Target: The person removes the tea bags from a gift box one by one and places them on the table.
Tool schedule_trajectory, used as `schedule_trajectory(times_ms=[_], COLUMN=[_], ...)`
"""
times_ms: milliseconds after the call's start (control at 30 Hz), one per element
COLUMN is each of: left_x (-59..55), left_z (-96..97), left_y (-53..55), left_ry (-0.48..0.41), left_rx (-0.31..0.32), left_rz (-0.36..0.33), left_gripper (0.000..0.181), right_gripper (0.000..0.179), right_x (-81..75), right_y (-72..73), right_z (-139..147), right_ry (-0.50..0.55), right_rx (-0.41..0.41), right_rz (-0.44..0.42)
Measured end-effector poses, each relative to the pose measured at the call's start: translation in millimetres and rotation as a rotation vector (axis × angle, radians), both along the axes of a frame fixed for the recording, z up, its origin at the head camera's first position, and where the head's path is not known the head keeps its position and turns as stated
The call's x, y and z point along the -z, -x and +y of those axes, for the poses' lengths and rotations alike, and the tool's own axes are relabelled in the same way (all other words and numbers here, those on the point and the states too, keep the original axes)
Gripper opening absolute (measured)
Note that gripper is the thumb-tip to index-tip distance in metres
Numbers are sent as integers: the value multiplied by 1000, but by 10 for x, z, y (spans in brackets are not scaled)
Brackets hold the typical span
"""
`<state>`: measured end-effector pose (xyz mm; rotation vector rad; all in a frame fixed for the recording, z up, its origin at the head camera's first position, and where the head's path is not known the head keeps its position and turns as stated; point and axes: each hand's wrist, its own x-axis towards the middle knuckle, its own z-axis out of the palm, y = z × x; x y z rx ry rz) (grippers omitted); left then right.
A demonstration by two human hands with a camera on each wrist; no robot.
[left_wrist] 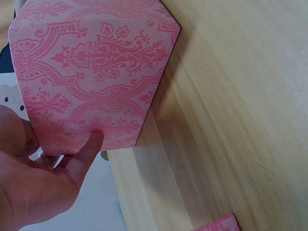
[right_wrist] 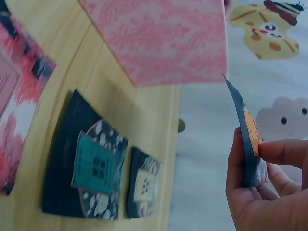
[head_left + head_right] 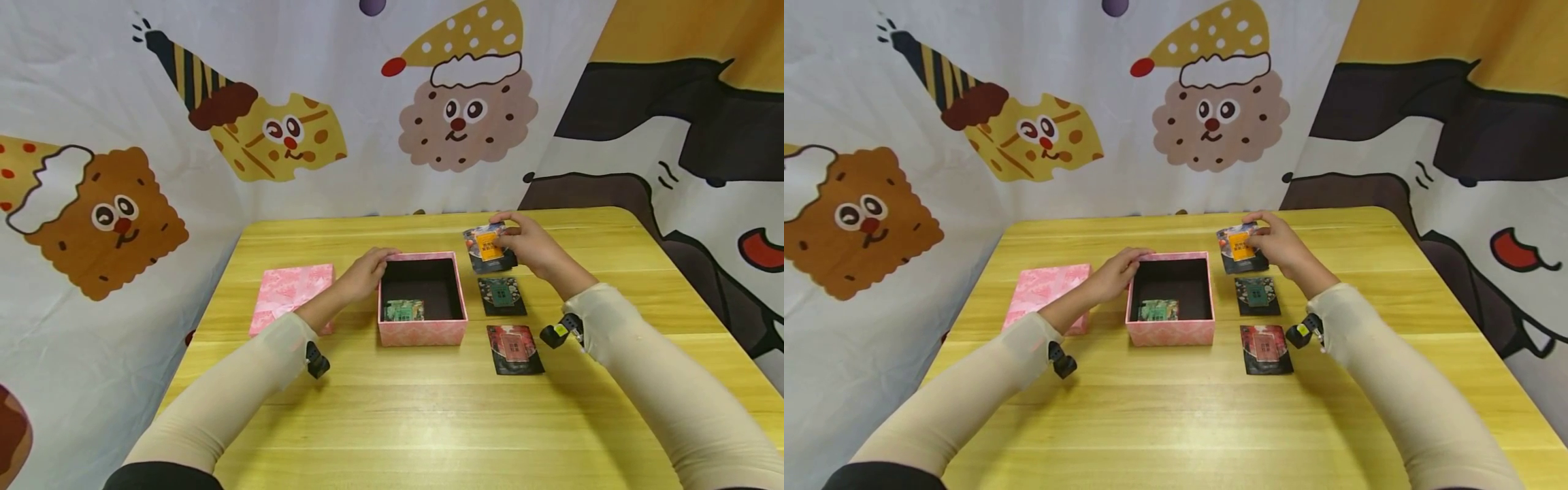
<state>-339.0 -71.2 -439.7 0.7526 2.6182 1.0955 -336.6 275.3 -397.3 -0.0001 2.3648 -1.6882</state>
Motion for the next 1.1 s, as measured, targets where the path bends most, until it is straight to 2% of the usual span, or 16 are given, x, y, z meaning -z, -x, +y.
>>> schedule_trajectory(times_ms=[433,667,900,1100], left_x=[12,9,7,10], left_z=[-2,1,4,-4], left_y=[-9,-4,3,-1], left_ry=[2,-6,-2,-3], left_rx=[2,0,6,9], left_rz=[-12,-10,-21,-26], left_gripper=[42,42,42,42], right_gripper=[34,41,51,57], right_x=[170,262,377,496], right_y=[95,180,258,343], right_z=[339,553,745,906], right_ry=[-26,-28,-85,-81], right_rx=[66,107,143,197], right_rz=[-42,-71,-94,-158])
